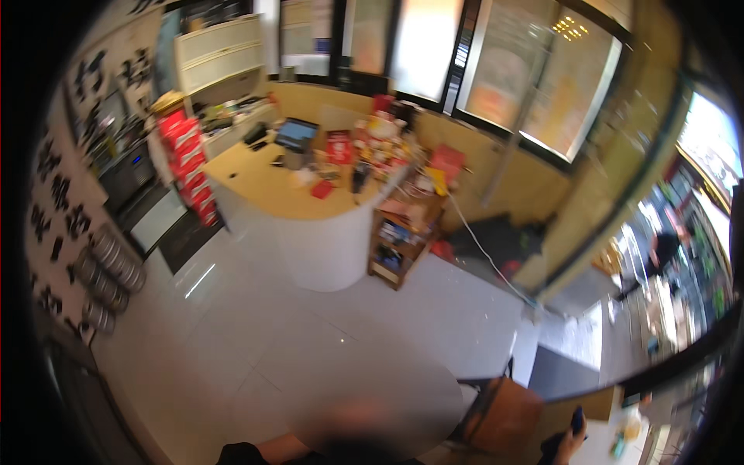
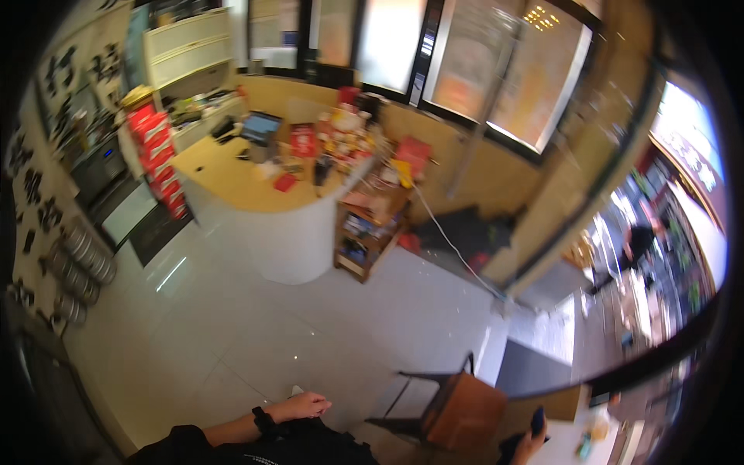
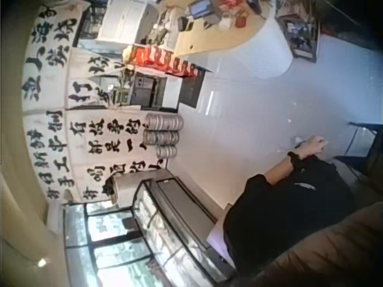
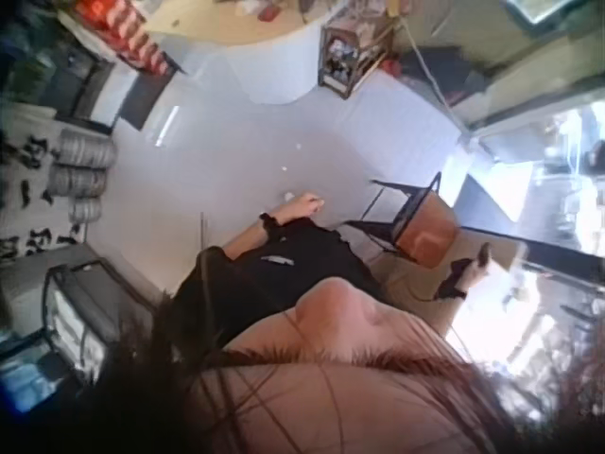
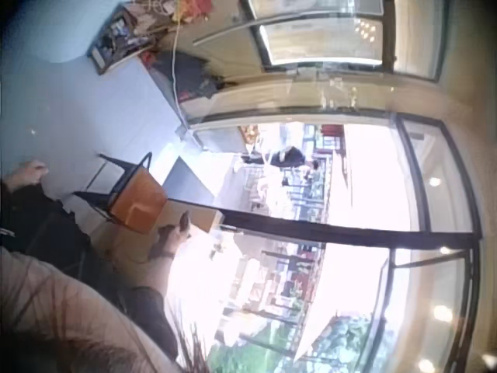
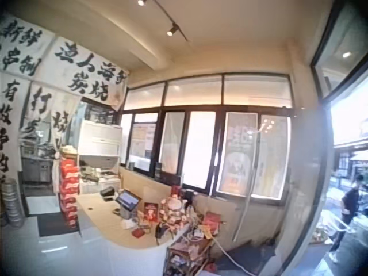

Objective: Clean the bar counter, table, and display case with a cloth and then wash the cloth.

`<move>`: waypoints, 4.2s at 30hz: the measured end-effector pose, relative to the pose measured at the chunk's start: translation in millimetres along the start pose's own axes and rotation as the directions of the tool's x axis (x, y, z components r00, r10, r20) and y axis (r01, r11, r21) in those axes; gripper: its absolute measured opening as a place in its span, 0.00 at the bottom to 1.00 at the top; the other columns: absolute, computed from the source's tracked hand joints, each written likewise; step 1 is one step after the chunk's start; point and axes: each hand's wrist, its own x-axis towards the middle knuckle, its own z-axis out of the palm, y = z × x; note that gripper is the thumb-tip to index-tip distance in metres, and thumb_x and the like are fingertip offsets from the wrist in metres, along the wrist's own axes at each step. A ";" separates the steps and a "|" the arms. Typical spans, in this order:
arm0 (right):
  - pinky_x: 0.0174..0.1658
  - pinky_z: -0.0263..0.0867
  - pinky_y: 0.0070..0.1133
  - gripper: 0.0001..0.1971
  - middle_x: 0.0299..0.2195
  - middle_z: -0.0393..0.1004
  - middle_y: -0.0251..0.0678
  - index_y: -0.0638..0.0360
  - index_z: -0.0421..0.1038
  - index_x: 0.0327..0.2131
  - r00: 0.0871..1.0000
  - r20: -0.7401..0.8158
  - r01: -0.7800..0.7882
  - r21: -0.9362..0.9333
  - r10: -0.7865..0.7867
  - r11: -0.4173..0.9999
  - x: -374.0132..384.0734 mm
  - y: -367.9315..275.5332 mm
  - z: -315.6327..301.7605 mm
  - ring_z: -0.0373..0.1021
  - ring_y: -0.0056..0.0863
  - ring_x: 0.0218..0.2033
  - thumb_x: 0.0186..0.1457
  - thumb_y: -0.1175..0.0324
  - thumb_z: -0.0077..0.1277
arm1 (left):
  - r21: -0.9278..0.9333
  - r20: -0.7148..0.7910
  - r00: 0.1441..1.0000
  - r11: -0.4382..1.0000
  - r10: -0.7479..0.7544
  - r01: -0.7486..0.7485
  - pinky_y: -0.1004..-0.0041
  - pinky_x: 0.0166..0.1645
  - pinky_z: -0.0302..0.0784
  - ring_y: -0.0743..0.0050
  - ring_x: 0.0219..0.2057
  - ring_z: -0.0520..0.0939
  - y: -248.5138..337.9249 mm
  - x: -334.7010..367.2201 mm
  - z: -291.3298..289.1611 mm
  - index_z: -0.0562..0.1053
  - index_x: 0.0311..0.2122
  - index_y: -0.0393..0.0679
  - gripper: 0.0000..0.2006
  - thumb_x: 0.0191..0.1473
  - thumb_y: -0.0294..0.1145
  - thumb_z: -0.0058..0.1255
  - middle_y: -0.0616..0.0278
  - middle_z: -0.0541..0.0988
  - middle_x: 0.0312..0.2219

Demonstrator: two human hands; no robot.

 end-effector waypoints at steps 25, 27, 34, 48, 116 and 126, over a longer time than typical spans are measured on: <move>0.51 0.68 0.33 0.24 0.46 0.71 0.46 0.65 0.62 0.53 -0.630 0.709 -0.221 0.227 -0.317 0.948 -401.9 -572.9 776.8 0.70 0.38 0.47 0.66 0.53 0.40 | -0.225 -0.683 0.186 -0.038 -0.706 -0.973 0.82 0.17 0.50 0.87 0.13 0.62 -222.5 -192.1 -59.8 0.70 0.30 0.47 0.11 0.59 0.42 0.45 0.77 0.63 0.14; 0.51 0.68 0.42 0.25 0.44 0.73 0.45 0.60 0.65 0.51 -0.931 0.326 -0.234 -0.178 -0.167 0.956 -453.2 -607.9 798.9 0.71 0.42 0.46 0.66 0.47 0.36 | -0.224 -0.296 0.039 0.029 -0.954 -0.974 0.81 0.17 0.53 0.86 0.14 0.64 -211.1 -193.4 -52.1 0.71 0.31 0.47 0.10 0.59 0.41 0.43 0.76 0.64 0.14; 0.55 0.66 0.37 0.31 0.52 0.70 0.41 0.58 0.59 0.59 -0.985 -0.136 -0.086 -0.127 -0.103 0.988 -658.0 -719.9 642.3 0.69 0.38 0.52 0.66 0.43 0.32 | 0.662 0.191 0.236 -0.053 -0.953 -0.748 0.79 0.16 0.54 0.77 0.14 0.67 -197.9 -78.7 52.5 0.68 0.28 0.47 0.07 0.53 0.37 0.46 0.66 0.66 0.15; 0.65 0.42 0.49 0.32 0.66 0.52 0.44 0.52 0.60 0.62 -0.181 -0.899 -0.984 0.165 0.399 -0.075 -947.2 -457.1 357.0 0.47 0.43 0.68 0.54 0.53 0.51 | 0.922 0.250 0.281 0.140 -0.927 -0.361 0.77 0.18 0.53 0.79 0.17 0.65 -335.4 -198.3 49.7 0.67 0.30 0.50 0.07 0.57 0.39 0.43 0.69 0.65 0.16; 0.65 0.48 0.43 0.35 0.59 0.59 0.55 0.68 0.58 0.59 0.308 -0.789 -0.939 -0.161 0.532 0.305 -1042.6 -411.0 267.0 0.52 0.53 0.63 0.47 0.63 0.51 | 0.565 0.704 0.707 0.658 -0.070 -0.497 0.74 0.42 0.71 0.79 0.34 0.73 -514.6 -375.2 9.2 0.72 0.39 0.34 0.23 0.67 0.49 0.37 0.64 0.77 0.33; 0.63 0.53 0.42 0.32 0.60 0.61 0.46 0.58 0.66 0.56 0.391 -0.665 -0.919 -0.242 0.636 0.312 -1155.3 -505.7 284.0 0.56 0.47 0.62 0.43 0.66 0.53 | 0.471 0.724 0.679 0.805 -0.121 -0.359 0.76 0.37 0.71 0.81 0.31 0.73 -508.0 -385.3 11.1 0.72 0.36 0.36 0.21 0.67 0.47 0.40 0.65 0.77 0.30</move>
